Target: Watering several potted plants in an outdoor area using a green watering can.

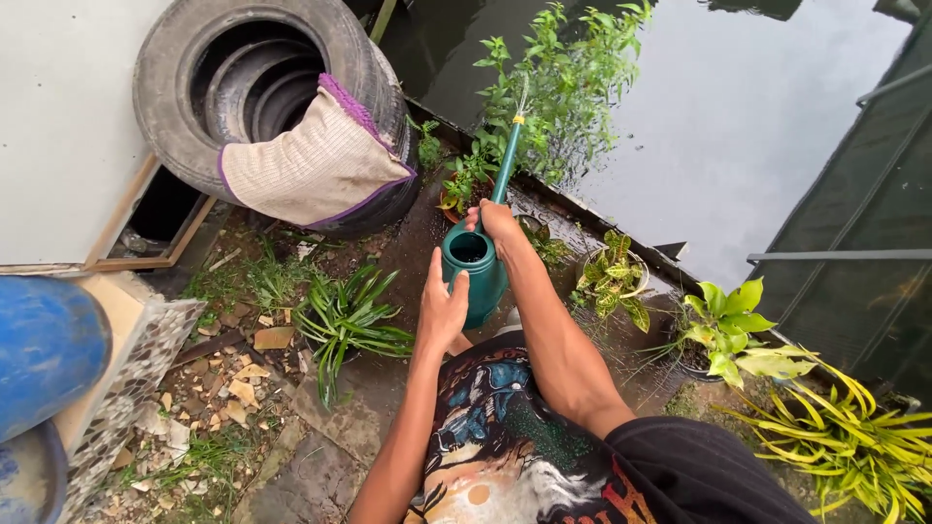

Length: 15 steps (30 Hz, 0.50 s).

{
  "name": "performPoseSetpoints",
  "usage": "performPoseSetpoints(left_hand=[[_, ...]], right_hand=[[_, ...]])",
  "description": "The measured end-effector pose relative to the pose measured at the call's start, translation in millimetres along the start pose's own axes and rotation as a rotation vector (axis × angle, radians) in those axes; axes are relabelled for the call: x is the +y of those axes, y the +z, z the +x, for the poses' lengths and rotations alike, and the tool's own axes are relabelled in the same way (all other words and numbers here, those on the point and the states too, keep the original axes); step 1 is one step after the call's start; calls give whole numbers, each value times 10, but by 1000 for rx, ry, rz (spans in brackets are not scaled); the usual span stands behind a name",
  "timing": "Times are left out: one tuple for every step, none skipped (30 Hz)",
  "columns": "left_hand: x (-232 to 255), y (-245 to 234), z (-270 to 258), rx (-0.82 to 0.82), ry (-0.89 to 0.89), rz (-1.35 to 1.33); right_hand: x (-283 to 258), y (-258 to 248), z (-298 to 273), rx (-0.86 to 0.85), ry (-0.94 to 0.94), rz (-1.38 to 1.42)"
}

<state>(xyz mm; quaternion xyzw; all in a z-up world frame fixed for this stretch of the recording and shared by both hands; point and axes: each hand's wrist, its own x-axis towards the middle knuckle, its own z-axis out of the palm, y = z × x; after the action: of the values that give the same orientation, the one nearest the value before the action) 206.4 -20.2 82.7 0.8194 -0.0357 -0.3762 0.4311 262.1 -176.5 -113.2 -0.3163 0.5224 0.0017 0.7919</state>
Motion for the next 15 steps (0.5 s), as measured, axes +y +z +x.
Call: performPoseSetpoints(left_hand=[[25, 24, -5, -8, 1, 2], [62, 37, -1, -20, 9, 12], [99, 50, 3, -33, 16, 22], [74, 84, 22, -41, 19, 24], [50, 120, 43, -50, 21, 26], [28, 151, 66, -59, 23, 29], [15, 177, 72, -67, 26, 32], [4, 203, 75, -71, 22, 32], [-8, 229, 78, -76, 17, 32], [-32, 243, 77, -82, 21, 36], [-56, 257, 79, -71, 11, 11], [-77, 272, 73, -58, -3, -13], [-188, 327, 145, -63, -4, -9], [-312, 390, 214, -25, 23, -25], [-436, 453, 281, 13, 49, -41]], right_hand=[[8, -68, 64, 7, -1, 4], [-1, -121, 129, 25, -14, -22], [-12, -175, 194, 43, -26, -48], [-47, -207, 111, 50, -29, -44], [-82, -240, 30, 45, -6, 5], [-118, -266, -52, 41, 17, 55], [-48, -337, 50, 47, 14, 60], [25, -407, 149, 57, -8, 24], [99, -477, 248, 68, -30, -12], [74, -495, 166, 73, -33, -6], [47, -512, 84, 78, -15, 27], [28, -529, -1, 81, 6, 58], [-34, -550, -34, 85, 7, 63], [-87, -587, -70, 72, 15, 89], [-139, -625, -106, 60, 23, 114]])
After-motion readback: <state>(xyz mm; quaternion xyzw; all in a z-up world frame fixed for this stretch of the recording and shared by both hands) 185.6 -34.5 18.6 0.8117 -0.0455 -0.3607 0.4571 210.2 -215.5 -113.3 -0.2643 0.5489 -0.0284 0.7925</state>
